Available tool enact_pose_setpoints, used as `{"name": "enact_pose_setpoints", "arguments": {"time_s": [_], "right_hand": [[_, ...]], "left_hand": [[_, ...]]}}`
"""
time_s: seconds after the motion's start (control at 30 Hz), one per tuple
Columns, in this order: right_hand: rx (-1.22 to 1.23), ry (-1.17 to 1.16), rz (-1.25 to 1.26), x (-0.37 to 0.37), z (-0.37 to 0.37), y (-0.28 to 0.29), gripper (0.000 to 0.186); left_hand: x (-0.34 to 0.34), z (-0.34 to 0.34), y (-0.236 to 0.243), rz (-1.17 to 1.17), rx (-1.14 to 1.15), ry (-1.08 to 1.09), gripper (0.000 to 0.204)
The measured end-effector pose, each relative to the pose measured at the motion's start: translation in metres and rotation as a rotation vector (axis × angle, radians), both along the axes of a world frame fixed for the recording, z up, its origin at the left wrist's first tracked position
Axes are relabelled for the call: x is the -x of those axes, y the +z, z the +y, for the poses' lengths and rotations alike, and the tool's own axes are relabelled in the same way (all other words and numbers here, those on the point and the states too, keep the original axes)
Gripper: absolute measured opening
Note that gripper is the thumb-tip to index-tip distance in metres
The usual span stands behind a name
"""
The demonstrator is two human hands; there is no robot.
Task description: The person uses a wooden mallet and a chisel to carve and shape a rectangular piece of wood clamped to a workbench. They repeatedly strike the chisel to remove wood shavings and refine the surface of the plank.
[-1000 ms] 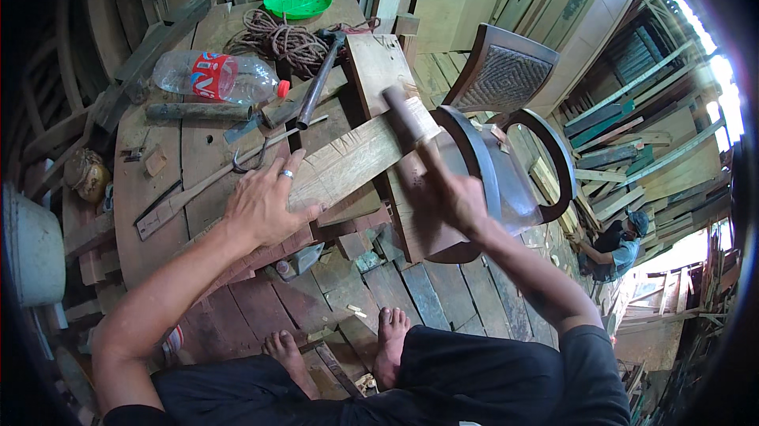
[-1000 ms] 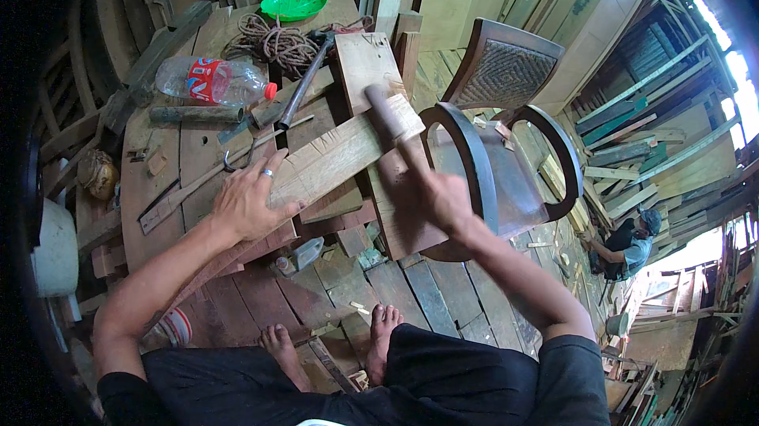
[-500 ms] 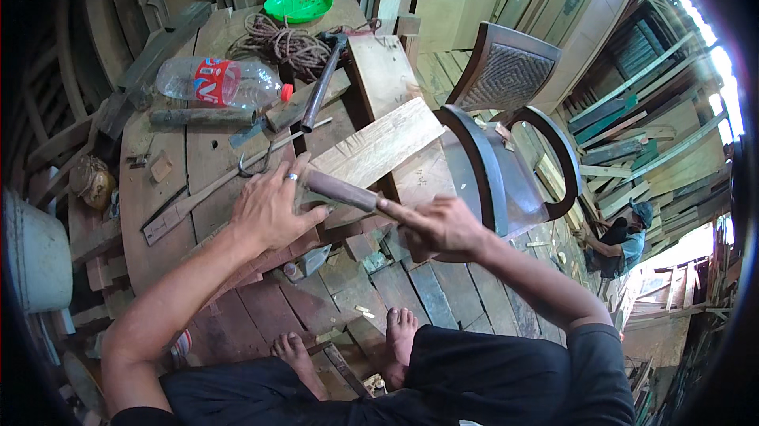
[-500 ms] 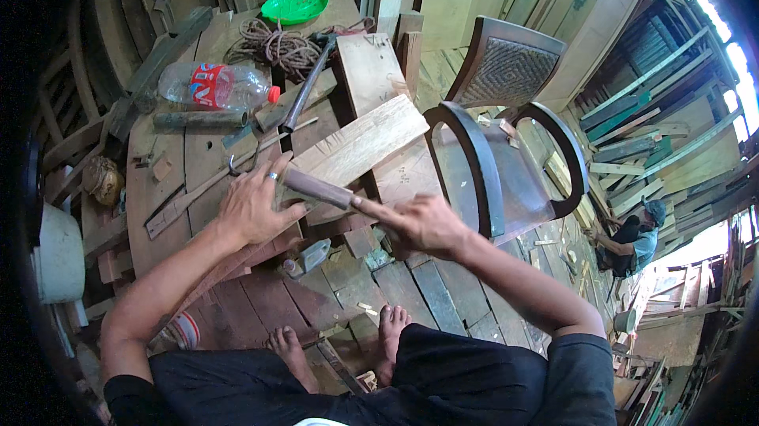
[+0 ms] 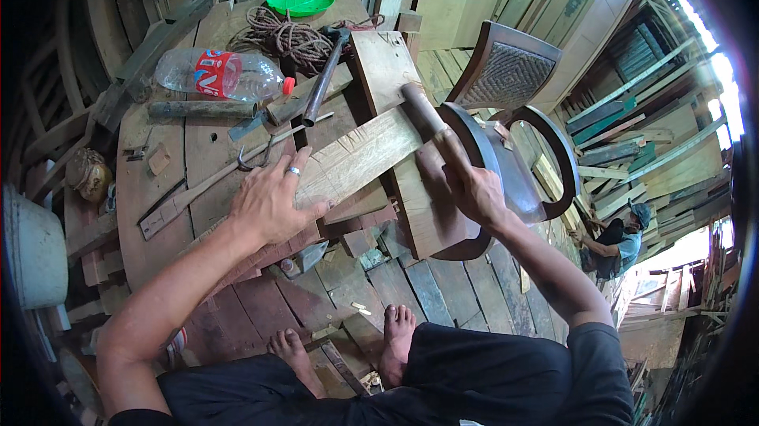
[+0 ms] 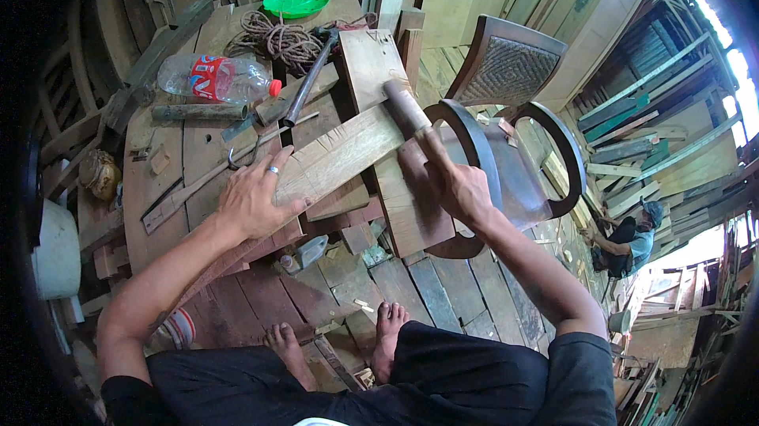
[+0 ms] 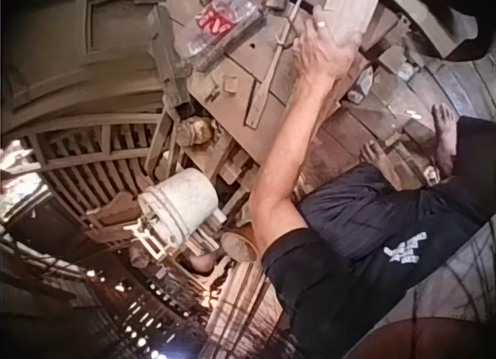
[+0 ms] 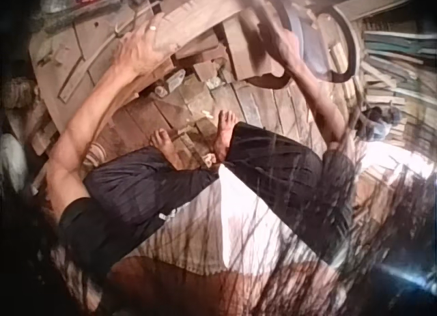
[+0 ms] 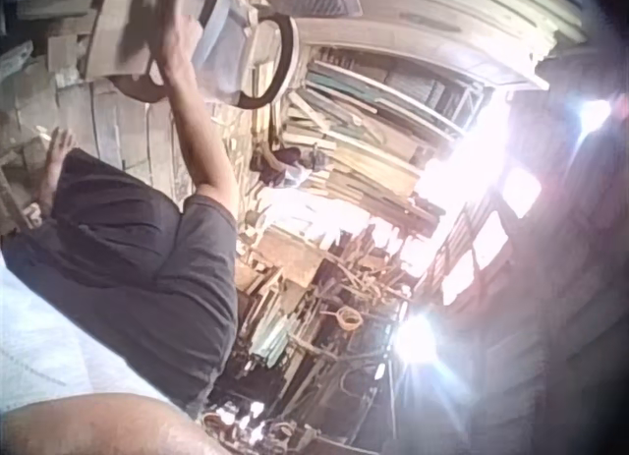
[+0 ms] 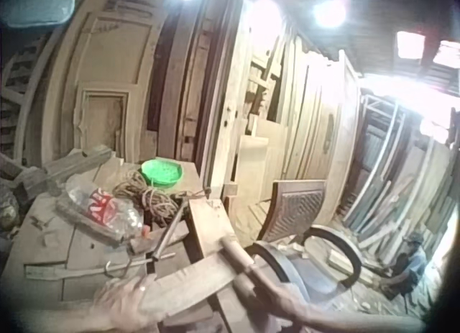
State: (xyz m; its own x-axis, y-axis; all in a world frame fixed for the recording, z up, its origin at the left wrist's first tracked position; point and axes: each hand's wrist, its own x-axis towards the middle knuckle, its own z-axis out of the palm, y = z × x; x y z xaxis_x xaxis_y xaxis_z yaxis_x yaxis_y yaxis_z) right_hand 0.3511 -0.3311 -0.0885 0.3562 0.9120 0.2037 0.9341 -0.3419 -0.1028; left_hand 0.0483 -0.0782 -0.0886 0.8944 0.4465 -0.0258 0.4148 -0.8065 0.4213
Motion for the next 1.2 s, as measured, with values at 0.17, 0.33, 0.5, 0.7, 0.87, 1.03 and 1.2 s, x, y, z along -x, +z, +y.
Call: {"name": "enact_pose_setpoints", "arguments": {"time_s": [0.17,0.33,0.5,0.7,0.87,1.03,1.2], "right_hand": [[0.069,0.419,0.113,0.035,-0.012,-0.011,0.079],[-0.035,0.147,-0.003,-0.006,-0.002,-0.01,0.075],[0.037,0.333,0.166,0.048,-0.002,-0.014,0.078],[-0.015,0.146,0.037,0.028,0.019,0.006,0.078],[0.044,0.317,0.159,0.058,0.01,-0.012,0.079],[0.028,0.363,-0.111,0.022,0.018,-0.01,0.08],[0.049,0.092,0.06,0.039,0.021,-0.016,0.077]], "left_hand": [[0.0,-0.002,0.003,0.028,-0.033,-0.01,0.099],[0.001,-0.003,0.003,-0.031,-0.034,-0.016,0.101],[0.003,-0.002,-0.002,0.017,-0.03,-0.013,0.099],[0.001,-0.002,0.002,0.01,-0.011,-0.008,0.101],[0.004,0.0,-0.004,0.008,-0.008,-0.014,0.103],[-0.001,-0.003,0.006,0.023,-0.016,-0.013,0.101],[0.002,-0.001,0.003,0.029,-0.01,-0.017,0.104]]}}
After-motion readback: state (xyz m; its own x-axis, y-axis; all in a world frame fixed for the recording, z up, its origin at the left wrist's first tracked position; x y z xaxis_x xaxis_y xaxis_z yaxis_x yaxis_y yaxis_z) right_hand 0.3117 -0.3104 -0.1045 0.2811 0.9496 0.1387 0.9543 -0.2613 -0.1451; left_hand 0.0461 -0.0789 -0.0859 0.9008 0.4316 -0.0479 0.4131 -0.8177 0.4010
